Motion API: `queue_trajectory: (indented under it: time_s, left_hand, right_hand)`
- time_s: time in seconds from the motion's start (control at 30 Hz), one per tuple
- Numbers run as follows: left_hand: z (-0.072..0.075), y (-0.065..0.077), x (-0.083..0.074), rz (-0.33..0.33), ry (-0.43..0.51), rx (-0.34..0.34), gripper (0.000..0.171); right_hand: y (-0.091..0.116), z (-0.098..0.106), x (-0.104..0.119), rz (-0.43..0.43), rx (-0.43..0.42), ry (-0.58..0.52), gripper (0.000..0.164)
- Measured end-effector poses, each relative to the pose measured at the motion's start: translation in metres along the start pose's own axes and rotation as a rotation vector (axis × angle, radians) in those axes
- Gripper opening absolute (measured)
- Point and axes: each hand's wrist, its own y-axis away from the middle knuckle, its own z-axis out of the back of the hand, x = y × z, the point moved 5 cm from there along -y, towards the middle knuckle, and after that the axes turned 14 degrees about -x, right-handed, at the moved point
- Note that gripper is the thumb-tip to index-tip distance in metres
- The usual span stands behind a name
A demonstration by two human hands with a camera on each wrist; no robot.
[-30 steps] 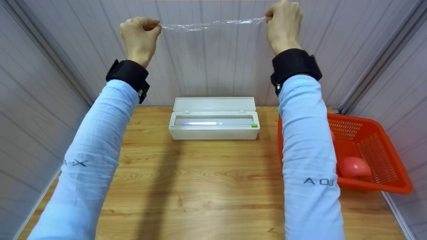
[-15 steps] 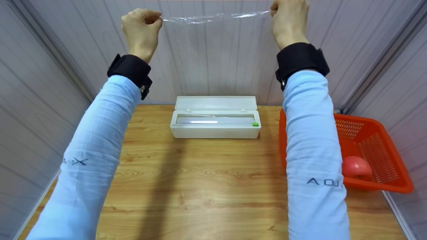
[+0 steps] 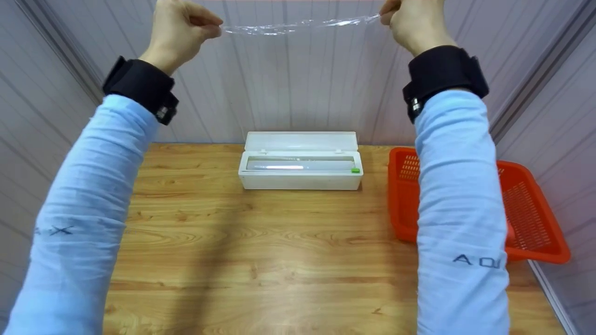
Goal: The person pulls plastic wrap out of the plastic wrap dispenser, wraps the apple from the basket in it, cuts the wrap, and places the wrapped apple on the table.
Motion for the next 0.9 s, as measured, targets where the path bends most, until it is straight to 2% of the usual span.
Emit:
queue_trajectory:
  time_s: [0.17,0.27,0.4,0.57,0.63,0.73,0.8,0.9]
  left_hand:
    - [0.015,0.008,-0.001,-0.033,-0.011,0.170,0.020]
    - [0.024,0.015,-0.003,-0.060,-0.010,0.266,0.021]
    - [0.037,0.026,-0.004,-0.095,-0.014,0.380,0.020]
    - [0.048,0.043,-0.002,-0.113,-0.018,0.564,0.018]
    - [0.050,0.052,0.000,-0.097,-0.014,0.660,0.018]
    - [0.049,0.068,0.004,-0.039,-0.015,0.814,0.018]
    - [0.046,0.079,0.006,0.012,-0.015,0.917,0.018]
    - [0.039,0.097,0.012,0.059,-0.028,1.062,0.016]
  right_hand:
    - [0.000,0.011,-0.007,0.077,0.173,0.102,0.015]
    - [0.002,0.015,-0.013,0.102,0.284,0.089,0.012]
    - [0.006,0.018,-0.017,0.131,0.433,0.067,0.014]
    - [0.017,0.016,-0.018,0.120,0.567,0.139,0.019]
    - [0.023,0.013,-0.020,0.109,0.639,0.218,0.020]
    - [0.038,0.006,-0.021,0.084,0.814,0.306,0.023]
    - [0.051,0.000,-0.022,0.092,0.952,0.318,0.025]
    - [0.075,-0.010,-0.021,0.076,1.148,0.268,0.027]
